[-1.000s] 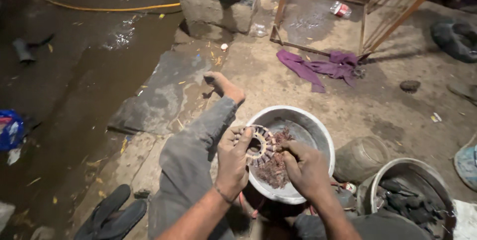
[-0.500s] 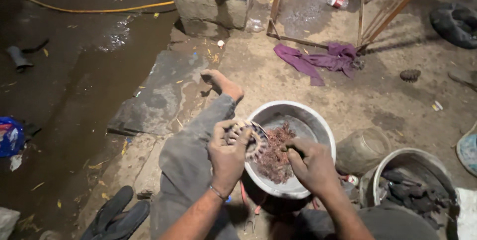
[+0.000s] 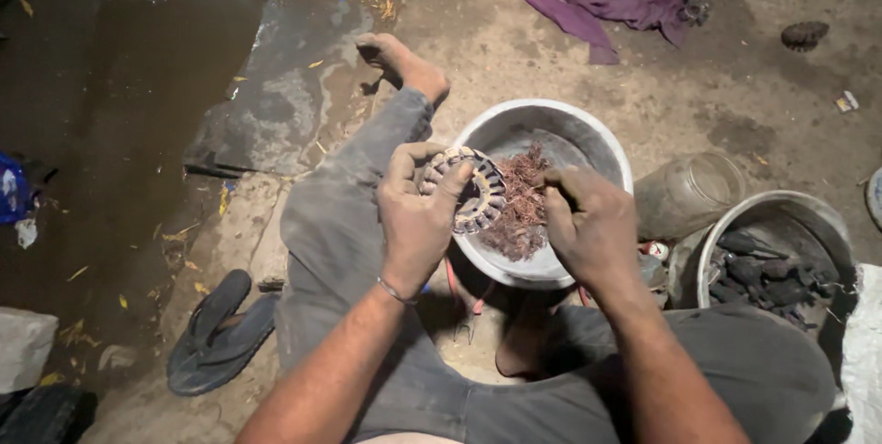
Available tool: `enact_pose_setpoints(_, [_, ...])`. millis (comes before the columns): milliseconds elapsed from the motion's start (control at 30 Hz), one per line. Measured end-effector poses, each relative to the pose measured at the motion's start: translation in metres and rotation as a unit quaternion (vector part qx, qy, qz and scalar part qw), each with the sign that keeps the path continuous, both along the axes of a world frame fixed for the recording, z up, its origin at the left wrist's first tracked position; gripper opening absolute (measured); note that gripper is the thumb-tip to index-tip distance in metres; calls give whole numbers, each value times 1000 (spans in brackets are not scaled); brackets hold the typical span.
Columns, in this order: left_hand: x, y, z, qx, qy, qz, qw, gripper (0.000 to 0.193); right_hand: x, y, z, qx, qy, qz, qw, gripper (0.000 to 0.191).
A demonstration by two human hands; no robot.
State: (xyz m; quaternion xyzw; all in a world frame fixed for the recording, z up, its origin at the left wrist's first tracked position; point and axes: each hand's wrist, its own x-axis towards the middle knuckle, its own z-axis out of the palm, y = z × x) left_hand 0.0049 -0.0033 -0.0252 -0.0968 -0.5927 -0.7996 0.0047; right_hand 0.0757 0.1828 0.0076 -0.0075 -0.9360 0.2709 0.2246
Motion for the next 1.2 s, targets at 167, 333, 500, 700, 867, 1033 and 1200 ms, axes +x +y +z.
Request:
enact_pose_setpoints(167, [6, 5, 0, -88, 28, 25, 995, 25, -9, -10, -7, 3, -6, -40, 999, 18])
enact_pose_setpoints(333, [6, -2, -4, -209, 99, 154, 961, 29, 2, -13, 1, -36, -84, 23, 996, 13])
enact_pose_setpoints(500, [-2, -2, -7, -93, 20, 9, 995, 22, -14, -3, -4, -48, -60, -22, 997, 14])
enact_pose_setpoints(700, [-8, 18, -23, 70, -123, 47, 989, 16, -9, 8, -11, 6, -27, -62, 998, 16])
enact_pose_setpoints(867, [-12, 1, -23, 136, -142, 4, 980, 12, -7, 9, -9, -47, -69, -41, 996, 17])
enact_pose_setpoints(1033, [-2, 11, -17, 217, -177, -56, 958, 9, -16, 6, -8, 57, -60, -67, 994, 26])
enact_pose_setpoints(1200, [0, 12, -23, 224, -184, -5, 957, 11, 1, -8, -3, -116, -59, 60, 990, 25])
